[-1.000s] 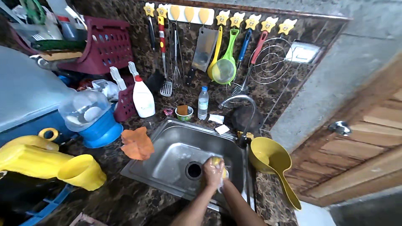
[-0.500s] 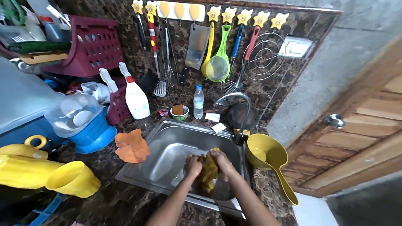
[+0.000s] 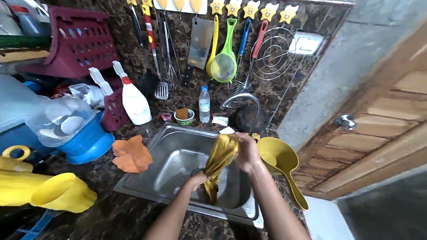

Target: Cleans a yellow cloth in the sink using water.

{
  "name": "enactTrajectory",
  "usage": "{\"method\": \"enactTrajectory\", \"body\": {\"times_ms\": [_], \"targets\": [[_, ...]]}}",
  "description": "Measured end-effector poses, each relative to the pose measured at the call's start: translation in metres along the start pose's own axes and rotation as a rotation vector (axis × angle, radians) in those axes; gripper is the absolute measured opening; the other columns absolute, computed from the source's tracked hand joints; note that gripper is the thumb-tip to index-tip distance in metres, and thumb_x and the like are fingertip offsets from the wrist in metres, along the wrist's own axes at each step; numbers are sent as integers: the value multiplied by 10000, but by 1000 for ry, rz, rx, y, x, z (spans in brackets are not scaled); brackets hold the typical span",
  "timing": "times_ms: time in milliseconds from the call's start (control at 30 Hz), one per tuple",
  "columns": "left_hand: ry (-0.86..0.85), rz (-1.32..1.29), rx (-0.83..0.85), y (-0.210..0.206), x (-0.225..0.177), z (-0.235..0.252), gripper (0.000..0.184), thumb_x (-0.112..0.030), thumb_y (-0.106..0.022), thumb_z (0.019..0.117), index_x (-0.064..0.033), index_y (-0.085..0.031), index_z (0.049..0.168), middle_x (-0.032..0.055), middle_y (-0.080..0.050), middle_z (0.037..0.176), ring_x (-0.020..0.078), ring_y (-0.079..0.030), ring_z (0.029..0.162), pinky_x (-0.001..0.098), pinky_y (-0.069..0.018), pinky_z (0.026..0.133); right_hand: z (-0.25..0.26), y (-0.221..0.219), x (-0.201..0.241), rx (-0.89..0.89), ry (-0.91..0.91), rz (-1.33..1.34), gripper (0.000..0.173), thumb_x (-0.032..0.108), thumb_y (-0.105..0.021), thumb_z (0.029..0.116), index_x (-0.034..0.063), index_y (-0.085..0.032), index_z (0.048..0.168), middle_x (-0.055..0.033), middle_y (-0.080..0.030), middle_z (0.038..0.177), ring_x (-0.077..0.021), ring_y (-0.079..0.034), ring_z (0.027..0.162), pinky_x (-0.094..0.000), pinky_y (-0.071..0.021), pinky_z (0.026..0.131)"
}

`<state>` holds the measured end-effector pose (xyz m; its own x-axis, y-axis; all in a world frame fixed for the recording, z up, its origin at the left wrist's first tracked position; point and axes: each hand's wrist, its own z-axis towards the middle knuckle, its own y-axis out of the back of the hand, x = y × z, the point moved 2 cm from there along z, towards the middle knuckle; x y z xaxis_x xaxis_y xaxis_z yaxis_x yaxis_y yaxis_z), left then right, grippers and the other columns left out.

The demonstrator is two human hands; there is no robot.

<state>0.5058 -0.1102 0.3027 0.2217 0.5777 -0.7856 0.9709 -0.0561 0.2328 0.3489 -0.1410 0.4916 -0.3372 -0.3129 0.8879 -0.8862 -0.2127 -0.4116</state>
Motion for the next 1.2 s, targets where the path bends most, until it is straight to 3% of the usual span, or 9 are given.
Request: {"method": "enactTrajectory", "body": {"times_ms": [200,367,467,533,600,733,900,1067,1200], "targets": [[-210,-64,-129,-12,-47,-30,648,126,-623,844,-12,-467,1458,253,-523,1422,344,-557,1274,502,-503,1020,34,67,-102,-223,-338,-570,607,382,-514,1064,-9,-397,1513,-291,-485,1462,-410,-509,1315,-581,-433,1063],[-342,-248,-29,-26,-66,-53,639,85,-627,805,-12,-488,1420,225,-570,1343,295,-604,1188,461,-540,969,38,67,-149,-87,-626,114,745,690,-222,1025,102,-480,1403,-229,-599,1254,-389,-626,1077,-599,-543,833],[-318,-697,-61,-15,-58,-48,541,93,-478,906,-12,-457,1435,208,-591,1258,270,-621,1062,432,-544,890,44,67,-144,-233,-536,222,504,488,-303,1089,90,-510,1318,-162,-612,1140,-276,-626,979,-447,-545,780],[-288,-990,-188,-10,-51,-33,331,-77,-386,1021,-33,-524,1318,159,-620,1143,243,-632,983,421,-542,839,46,63,-136,-312,-501,205,419,397,-348,1087,73,-520,1288,-154,-607,1125,-260,-619,961,-429,-537,774],[-204,-1091,-257,-10,-36,-15,452,-374,-367,1100,-50,-502,1385,171,-584,1308,280,-588,1160,474,-494,964,45,54,-131,-335,-457,213,421,371,-397,1077,36,-528,1296,-186,-613,1141,-292,-625,979,-471,-543,804],[35,-1165,-123,-34,-24,-9,769,-754,-309,977,-161,-488,1432,162,-585,1354,321,-581,1211,575,-500,947,38,40,-128,-249,-441,190,392,364,-432,1068,40,-559,1248,-171,-635,1099,-285,-640,977,-480,-546,826],[-145,-1075,-116,-23,-53,-22,565,-554,-414,1053,-108,-534,1380,155,-642,1239,284,-633,1117,493,-533,940,36,52,-123,-130,-419,64,416,375,-393,1104,122,-424,1433,-173,-609,1200,-287,-642,1020,-446,-559,826],[-583,-491,-269,-11,-72,-38,379,-139,-751,915,22,-614,1230,172,-687,1085,245,-673,971,445,-567,874,29,57,-111,100,-666,105,966,818,-58,939,101,-350,1516,-267,-563,1359,-411,-637,1140,-545,-560,905],[-851,-395,-334,-14,-73,-46,391,-158,-729,861,-21,-640,1217,105,-706,1121,177,-683,1012,390,-580,888,31,39,-92,-91,-429,185,648,655,-341,1025,99,-567,1269,-145,-672,1045,-262,-680,910,-427,-588,749]]}}
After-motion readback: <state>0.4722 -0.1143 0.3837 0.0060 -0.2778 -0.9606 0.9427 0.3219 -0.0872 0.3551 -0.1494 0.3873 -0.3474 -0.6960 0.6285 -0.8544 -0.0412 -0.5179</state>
